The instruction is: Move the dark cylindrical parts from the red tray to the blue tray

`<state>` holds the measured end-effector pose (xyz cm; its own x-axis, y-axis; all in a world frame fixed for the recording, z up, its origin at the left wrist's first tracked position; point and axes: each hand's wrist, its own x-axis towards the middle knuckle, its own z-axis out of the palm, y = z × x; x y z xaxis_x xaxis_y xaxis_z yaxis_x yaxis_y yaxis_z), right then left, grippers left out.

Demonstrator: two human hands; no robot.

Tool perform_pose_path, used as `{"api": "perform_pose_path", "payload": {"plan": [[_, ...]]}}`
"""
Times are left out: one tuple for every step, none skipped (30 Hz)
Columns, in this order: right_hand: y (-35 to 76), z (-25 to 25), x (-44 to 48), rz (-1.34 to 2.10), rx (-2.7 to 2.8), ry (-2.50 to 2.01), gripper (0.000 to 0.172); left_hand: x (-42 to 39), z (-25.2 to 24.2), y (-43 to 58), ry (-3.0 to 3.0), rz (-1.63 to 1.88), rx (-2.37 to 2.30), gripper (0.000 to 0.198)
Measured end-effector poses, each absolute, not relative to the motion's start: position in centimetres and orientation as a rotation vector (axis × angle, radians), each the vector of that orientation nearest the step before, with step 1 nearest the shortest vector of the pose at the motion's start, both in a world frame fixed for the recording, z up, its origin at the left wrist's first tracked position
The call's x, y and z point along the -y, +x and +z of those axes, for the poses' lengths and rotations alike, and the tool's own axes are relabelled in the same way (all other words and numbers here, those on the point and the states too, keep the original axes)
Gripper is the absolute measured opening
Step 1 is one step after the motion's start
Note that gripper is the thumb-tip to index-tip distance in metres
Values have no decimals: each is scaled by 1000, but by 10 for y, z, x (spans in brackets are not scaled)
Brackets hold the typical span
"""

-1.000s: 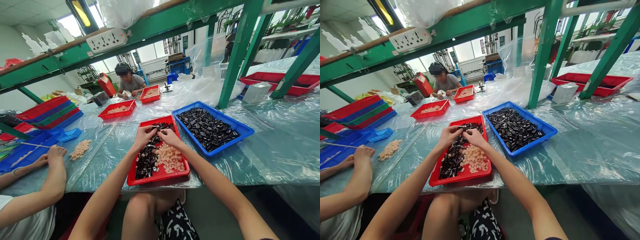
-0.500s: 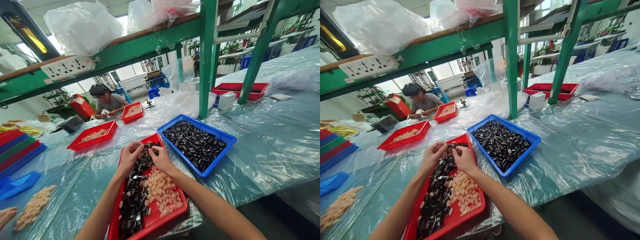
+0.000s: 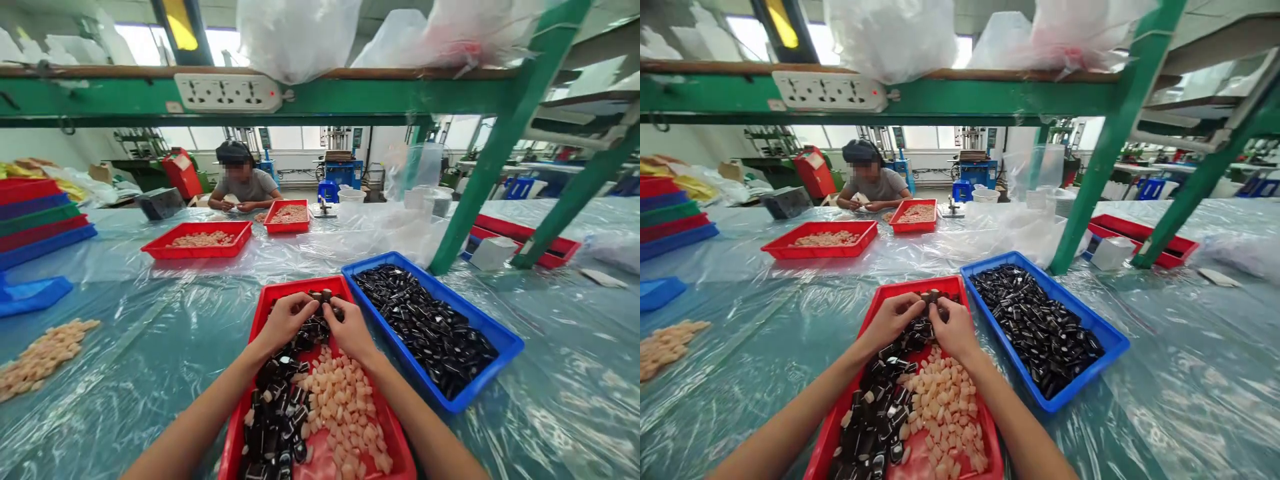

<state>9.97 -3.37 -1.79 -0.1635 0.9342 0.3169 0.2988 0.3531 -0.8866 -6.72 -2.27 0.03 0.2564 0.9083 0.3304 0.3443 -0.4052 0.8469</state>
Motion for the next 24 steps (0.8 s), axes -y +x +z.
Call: {"api": "perform_pose_path", "payload": {"plan": [[100,-19,35,845,1677,-1122,31,22,-2,-66,1854,1109,-1106,33],[101,-20,36,844,1688,-1129,30,22,-5,-66,1807,1094,-1062,33],[102,-21,37,841,1703,-1135,29,23,-7,-65,1768,1072,-1025,36],[103,-21,39,839,1721,-1139,27,23,-9,-64,1742,1045,-1006,40],[104,-22,40,842,1739,-1138,26,24,-10,-63,1724,1021,-994,42],[105,-22,41,847,1753,-1137,24,25,-10,-62,1720,1001,-995,43],[107,-21,42,855,1765,-1134,23,26,-10,-62,1718,989,-998,43],[108,-21,43,869,1772,-1128,23,26,-10,-62,1715,987,-997,42],[109,-20,43,886,1774,-1117,23,27,-9,-62,1713,989,-993,40],[109,-19,44,906,1775,-1105,23,27,-8,-63,1711,991,-989,39],[110,-18,44,922,1775,-1095,23,27,-7,-63,1706,993,-985,37],[110,-18,44,937,1776,-1089,24,27,-7,-63,1698,993,-983,36],[111,-17,44,948,1774,-1088,25,27,-6,-63,1689,992,-983,35],[111,-17,44,956,1770,-1091,27,27,-6,-63,1678,991,-985,35],[111,-18,44,965,1767,-1095,29,27,-6,-63,1666,991,-985,34],[111,-18,44,974,1768,-1097,30,27,-7,-62,1658,994,-982,33],[111,-18,45,982,1773,-1098,31,27,-7,-62,1656,1001,-975,33],[111,-18,45,988,1782,-1099,31,27,-7,-61,1659,1005,-969,32],[111,-19,45,991,1795,-1098,30,27,-6,-61,1667,1006,-968,32],[111,-19,46,988,1810,-1099,28,28,-6,-61,1680,1005,-973,31],[111,-19,46,971,1824,-1105,26,28,-6,-61,1701,1006,-988,31],[111,-19,47,938,1840,-1118,23,28,-5,-61,1737,1010,-1010,31],[111,-20,48,884,1863,-1142,21,29,-4,-62,1790,1020,-1036,32],[112,-20,49,808,1895,-1179,20,29,-2,-63,1857,1035,-1060,32]]}}
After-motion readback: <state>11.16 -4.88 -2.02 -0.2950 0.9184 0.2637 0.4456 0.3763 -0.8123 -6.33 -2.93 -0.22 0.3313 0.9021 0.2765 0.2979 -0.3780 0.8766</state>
